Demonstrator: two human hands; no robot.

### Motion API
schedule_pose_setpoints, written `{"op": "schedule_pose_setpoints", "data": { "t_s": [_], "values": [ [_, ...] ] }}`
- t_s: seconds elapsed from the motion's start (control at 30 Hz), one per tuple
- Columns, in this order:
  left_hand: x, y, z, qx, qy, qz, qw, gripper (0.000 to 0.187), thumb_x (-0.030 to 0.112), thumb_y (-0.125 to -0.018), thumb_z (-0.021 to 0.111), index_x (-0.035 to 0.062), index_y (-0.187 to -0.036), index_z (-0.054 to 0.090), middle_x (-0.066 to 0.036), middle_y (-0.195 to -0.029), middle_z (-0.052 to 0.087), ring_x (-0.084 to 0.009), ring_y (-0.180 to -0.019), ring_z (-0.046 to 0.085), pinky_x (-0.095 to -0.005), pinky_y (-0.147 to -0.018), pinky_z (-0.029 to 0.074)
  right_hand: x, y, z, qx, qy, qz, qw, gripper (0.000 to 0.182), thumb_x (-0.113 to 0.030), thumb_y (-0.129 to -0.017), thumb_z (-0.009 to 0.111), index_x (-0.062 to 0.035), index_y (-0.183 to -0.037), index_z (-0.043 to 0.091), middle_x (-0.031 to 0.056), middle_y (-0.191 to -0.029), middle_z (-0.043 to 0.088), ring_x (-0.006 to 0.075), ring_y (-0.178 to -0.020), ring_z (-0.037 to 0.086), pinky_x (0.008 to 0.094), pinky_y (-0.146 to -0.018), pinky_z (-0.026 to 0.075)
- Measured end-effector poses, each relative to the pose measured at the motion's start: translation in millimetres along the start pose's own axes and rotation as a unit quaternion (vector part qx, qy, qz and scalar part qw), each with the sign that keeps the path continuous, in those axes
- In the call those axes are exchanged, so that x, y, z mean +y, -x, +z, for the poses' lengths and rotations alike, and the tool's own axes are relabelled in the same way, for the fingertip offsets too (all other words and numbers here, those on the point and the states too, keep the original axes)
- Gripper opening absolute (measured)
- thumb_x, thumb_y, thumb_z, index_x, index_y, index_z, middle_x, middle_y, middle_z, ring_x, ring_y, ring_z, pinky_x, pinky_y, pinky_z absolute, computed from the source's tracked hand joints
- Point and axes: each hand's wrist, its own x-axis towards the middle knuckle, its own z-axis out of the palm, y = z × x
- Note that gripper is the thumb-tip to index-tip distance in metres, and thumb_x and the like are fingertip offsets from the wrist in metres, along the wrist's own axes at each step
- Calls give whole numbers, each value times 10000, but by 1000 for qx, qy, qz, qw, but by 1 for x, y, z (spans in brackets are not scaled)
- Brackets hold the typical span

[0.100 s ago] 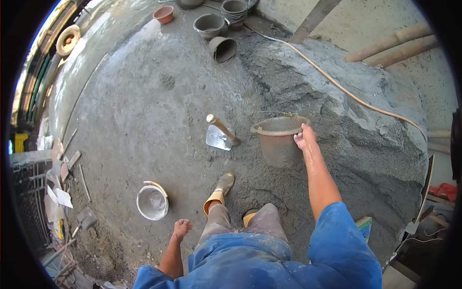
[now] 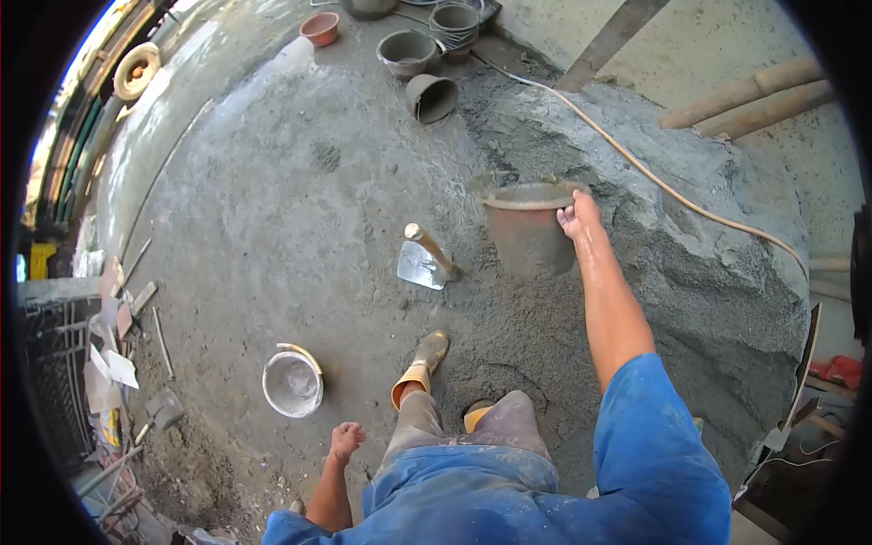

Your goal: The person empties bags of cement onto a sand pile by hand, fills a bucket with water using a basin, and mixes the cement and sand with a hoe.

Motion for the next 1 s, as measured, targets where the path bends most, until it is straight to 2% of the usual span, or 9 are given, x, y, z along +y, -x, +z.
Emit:
{"op": "schedule_pose_setpoints", "data": {
  "t_s": [0.27, 0.37, 0.5, 0.6, 0.73, 0.8, 0.9, 0.93, 1.0],
  "values": [
    [27, -13, 36, -52, 23, 18, 998, 231, 262, -919, 554, 73, -1037, 614, -43, -878, 668, -149, -744, 639, -279, -628, 477, -76, 49, 87, -239, 211, -229, 920, 524, -360, -943, 544, -65, -1364, 445, 142, -1324, 523, 218, -891, 659, 396, -742, 494],
    [76, -26, 44, -81, -24, 33, 996, 220, 262, -932, 557, 78, -1038, 614, -38, -887, 663, -136, -733, 629, -261, -622, 475, 17, 63, 2, -255, 404, -240, 845, 486, -393, -933, 562, -50, -1278, 546, 106, -1149, 650, 140, -746, 666, 357, -730, 513],
    [186, -40, 69, -126, 27, 176, 976, 205, 252, -963, 564, 84, -1077, 590, -22, -913, 644, -113, -719, 611, -229, -607, 467, 173, 88, -234, -196, 607, -89, 765, 479, -421, -917, 529, -36, -1194, 593, 201, -1174, 623, 351, -1104, 577, 423, -925, 448],
    [309, -34, 103, 46, -108, 592, 797, 222, 136, -960, 557, -20, -1117, 583, -83, -973, 631, -141, -885, 586, -273, -789, 479, 268, 166, -406, 28, 638, 94, 763, 496, -466, -898, 531, -15, -1091, 607, 196, -1120, 620, 364, -1057, 588, 454, -869, 451],
    [446, 44, 174, 62, -260, 766, 585, 271, 172, -943, 576, 2, -1155, 581, -147, -1056, 623, -274, -941, 607, -371, -882, 467, 328, 298, -486, 33, 322, 308, 895, 589, -519, -944, 457, -51, -1287, 560, 159, -1268, 582, 281, -1167, 542, 434, -876, 458],
    [485, 39, 204, 118, -632, 694, 324, 434, 360, -893, 633, 35, -1178, 592, -171, -1111, 629, -343, -1003, 606, -446, -922, 455, 322, 344, -476, 45, 18, 376, 925, 672, -573, -937, 446, -47, -1350, 512, 133, -1339, 540, 257, -1222, 503, 400, -944, 432],
    [506, -35, 205, 12, -889, 296, 349, 585, 496, -774, 725, 30, -1116, 637, -168, -1034, 685, -327, -961, 674, -450, -828, 531, 325, 381, -480, -8, -50, 334, 941, 744, -615, -921, 429, -33, -1385, 455, 169, -1408, 467, 279, -1246, 496, 411, -1001, 413],
    [507, -85, 187, -71, -832, 122, 536, 455, 396, -802, 741, 1, -1011, 663, -174, -902, 703, -288, -739, 709, -401, -655, 581, 313, 392, -483, 0, -69, 324, 943, 744, -615, -921, 429, -33, -1385, 455, 169, -1408, 467, 279, -1246, 496, 411, -1001, 413],
    [485, -77, 179, -67, -786, 43, 613, 279, 266, -824, 735, 7, -800, 634, -83, -643, 621, -193, -500, 608, -352, -507, 580, 279, 411, -488, -125, 159, 340, 918, 810, -634, -871, 506, 18, -1352, 474, 202, -1326, 530, 268, -1210, 520, 383, -981, 421]
  ]
}}
